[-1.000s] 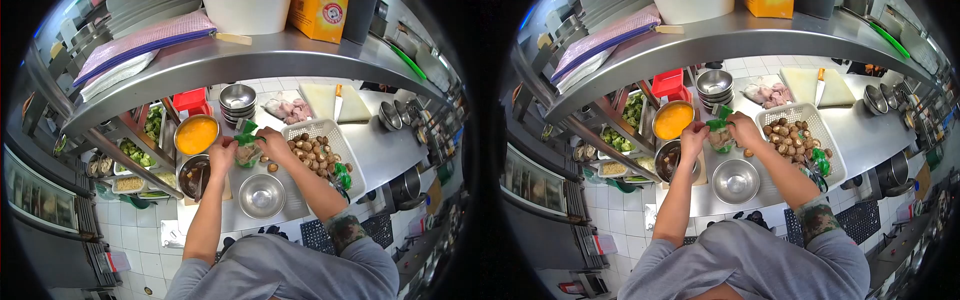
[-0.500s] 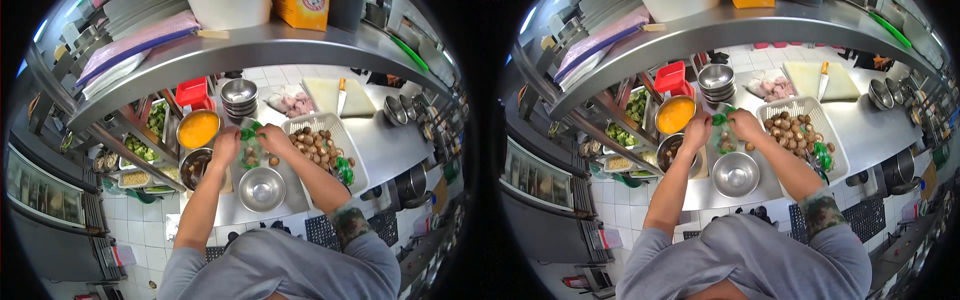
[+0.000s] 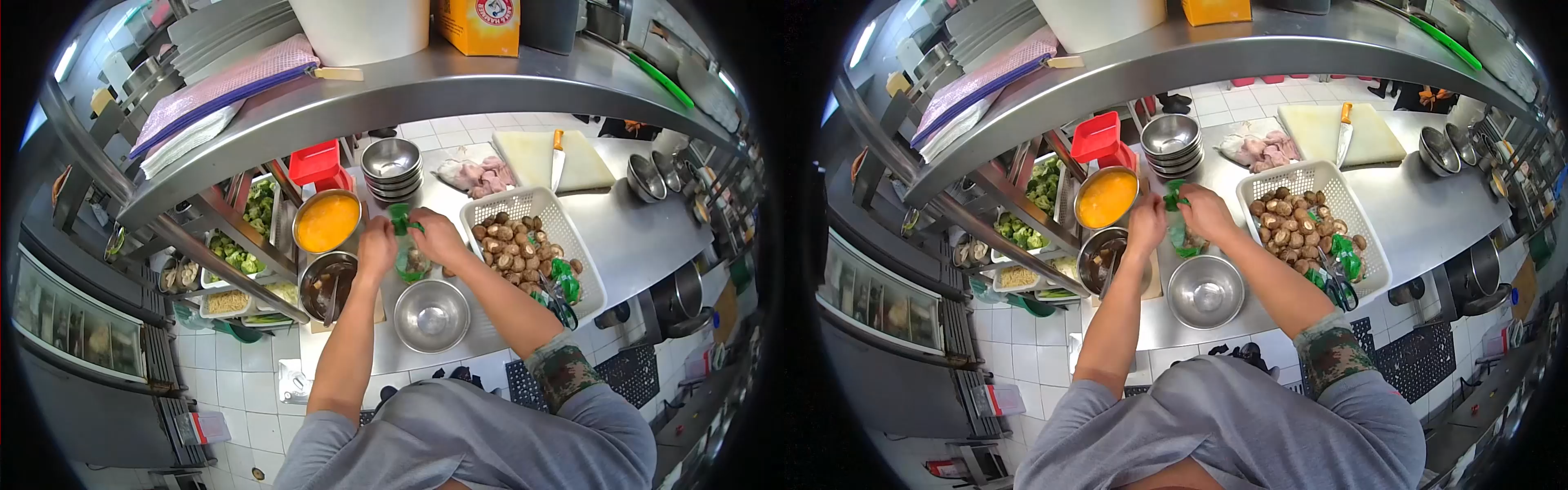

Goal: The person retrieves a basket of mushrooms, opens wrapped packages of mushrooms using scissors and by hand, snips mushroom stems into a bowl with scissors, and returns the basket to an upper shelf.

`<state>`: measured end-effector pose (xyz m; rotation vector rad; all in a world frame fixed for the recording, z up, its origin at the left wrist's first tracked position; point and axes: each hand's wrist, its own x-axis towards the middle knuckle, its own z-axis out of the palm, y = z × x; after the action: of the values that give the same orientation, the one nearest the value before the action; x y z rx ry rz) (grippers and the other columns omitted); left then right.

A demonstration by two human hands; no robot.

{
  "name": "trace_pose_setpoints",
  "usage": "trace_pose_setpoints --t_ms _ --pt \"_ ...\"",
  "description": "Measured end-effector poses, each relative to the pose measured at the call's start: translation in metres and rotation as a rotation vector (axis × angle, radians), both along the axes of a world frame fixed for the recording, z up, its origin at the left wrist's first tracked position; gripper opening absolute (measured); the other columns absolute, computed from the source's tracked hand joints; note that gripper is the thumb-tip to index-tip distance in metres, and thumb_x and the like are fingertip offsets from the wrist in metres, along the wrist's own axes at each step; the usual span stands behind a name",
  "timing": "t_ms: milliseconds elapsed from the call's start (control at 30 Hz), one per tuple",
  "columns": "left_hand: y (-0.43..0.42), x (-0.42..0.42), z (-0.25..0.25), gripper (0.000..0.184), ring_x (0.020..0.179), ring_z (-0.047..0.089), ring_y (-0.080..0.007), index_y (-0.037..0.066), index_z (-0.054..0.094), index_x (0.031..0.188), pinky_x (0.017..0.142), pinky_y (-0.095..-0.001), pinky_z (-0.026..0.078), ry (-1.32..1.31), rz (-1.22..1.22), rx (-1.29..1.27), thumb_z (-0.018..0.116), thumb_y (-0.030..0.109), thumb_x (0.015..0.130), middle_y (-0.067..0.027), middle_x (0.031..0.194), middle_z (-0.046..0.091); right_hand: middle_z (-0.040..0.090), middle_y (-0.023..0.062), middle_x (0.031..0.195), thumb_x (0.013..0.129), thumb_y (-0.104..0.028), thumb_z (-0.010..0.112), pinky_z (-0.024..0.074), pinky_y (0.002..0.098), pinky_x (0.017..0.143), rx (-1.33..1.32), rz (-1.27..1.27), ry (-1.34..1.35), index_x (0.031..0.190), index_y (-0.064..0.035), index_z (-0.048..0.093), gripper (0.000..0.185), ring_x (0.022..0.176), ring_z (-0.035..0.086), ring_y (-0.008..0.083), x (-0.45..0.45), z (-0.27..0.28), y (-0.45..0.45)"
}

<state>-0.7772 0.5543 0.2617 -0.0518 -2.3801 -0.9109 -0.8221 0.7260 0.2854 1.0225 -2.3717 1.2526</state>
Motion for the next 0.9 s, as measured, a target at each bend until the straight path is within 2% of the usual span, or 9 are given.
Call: trace_pose_setpoints --t_ms 33,133,233,367,467,667,767,833,900 --pt "-0.005 -0.003 -0.001 0.007 0.087 0.06 -0.0454 0.0 0.059 0.092 0.076 -0.051 0.048 0.005 0.061 0.017 0.055 0.006 0.09 -0.0239 0.09 0.062 0.066 0.0207 0.097 0.086 -0.009 0.061 0.0502 0.0482 0.084 -0.001 -0.022 -0.005 0.097 0.0007 0.064 0.015 0.095 0.063 0.0419 0.0 0.004 0.001" --pt "-0.001 0.001 -0.003 0.007 0.086 0.061 -0.0448 0.0 0.058 0.093 0.075 -0.0508 0.048 -0.045 -0.022 -0.073 0.056 0.006 0.09 -0.024 0.09 0.062 0.067 0.0195 0.096 0.087 -0.012 0.061 0.0504 0.0479 0.083 0.13 -0.078 -0.21 0.097 0.0006 0.064 0.016 0.095 0.063 0.0413 0.001 -0.001 -0.001" --pt "0.004 -0.002 -0.004 0.006 0.085 0.061 -0.0446 0.0 0.058 0.092 0.075 -0.0509 0.048 0.039 -0.046 -0.002 0.056 0.006 0.09 -0.024 0.089 0.062 0.067 0.0208 0.1 0.088 -0.013 0.062 0.0506 0.0485 0.082 0.094 0.076 -0.104 0.096 0.0006 0.066 0.016 0.097 0.063 0.0413 -0.003 -0.016 -0.009" --pt "0.008 -0.001 -0.01 0.007 0.084 0.061 -0.0447 -0.001 0.057 0.092 0.074 -0.051 0.048 -0.011 -0.053 -0.012 0.057 0.005 0.09 -0.0238 0.087 0.062 0.063 0.0174 0.086 0.086 -0.013 0.062 0.0514 0.0459 0.076 0.25 -0.074 0.085 0.084 -0.0019 0.064 0.011 0.086 0.062 0.0375 -0.004 -0.016 -0.014" --pt "0.007 -0.004 -0.015 0.006 0.085 0.061 -0.0445 0.0 0.057 0.092 0.074 -0.051 0.048 -0.038 0.016 0.046 0.057 0.006 0.091 -0.0232 0.087 0.063 0.06 0.0163 0.081 0.084 -0.012 0.062 0.0513 0.0461 0.074 0.265 -0.064 0.204 0.085 -0.0027 0.065 0.01 0.082 0.061 0.0367 -0.013 -0.021 -0.017" --pt "-0.005 -0.012 -0.008 0.007 0.085 0.061 -0.0432 0.001 0.056 0.096 0.075 -0.0515 0.048 0.059 -0.048 -0.022 0.056 0.007 0.093 -0.0217 0.087 0.062 0.068 0.0171 0.092 0.084 -0.015 0.066 0.0532 0.0465 0.079 0.177 -0.064 -0.015 0.088 -0.0035 0.066 0.012 0.088 0.066 0.0369 -0.015 -0.008 -0.009" --pt "-0.012 -0.011 -0.006 0.007 0.088 0.06 -0.043 0.002 0.056 0.097 0.077 -0.0508 0.048 -0.005 -0.033 -0.015 0.056 0.007 0.092 -0.0214 0.09 0.061 0.07 0.0154 0.1 0.087 -0.02 0.066 0.0525 0.0449 0.079 0.159 -0.021 0.033 0.093 -0.0042 0.067 0.017 0.092 0.066 0.0353 -0.016 0.008 0.001" --pt "-0.018 -0.009 -0.004 0.008 0.09 0.06 -0.043 0.002 0.056 0.098 0.078 -0.0501 0.048 -0.082 -0.023 -0.005 0.056 0.007 0.092 -0.0213 0.093 0.061 0.068 0.0149 0.094 0.086 -0.018 0.065 0.0523 0.0452 0.08 0.206 0.019 0.089 0.093 -0.0053 0.068 0.015 0.09 0.065 0.0358 -0.016 0.003 0.006" --pt "-0.008 -0.014 0.0 0.008 0.09 0.06 -0.043 0.002 0.057 0.099 0.078 -0.05 0.048 -0.01 -0.051 -0.023 0.056 0.007 0.093 -0.0212 0.092 0.062 0.067 0.0148 0.092 0.084 -0.012 0.064 0.0527 0.0454 0.08 0.205 -0.007 0.124 0.089 -0.0056 0.067 0.009 0.09 0.065 0.0353 -0.019 0.006 0.007"
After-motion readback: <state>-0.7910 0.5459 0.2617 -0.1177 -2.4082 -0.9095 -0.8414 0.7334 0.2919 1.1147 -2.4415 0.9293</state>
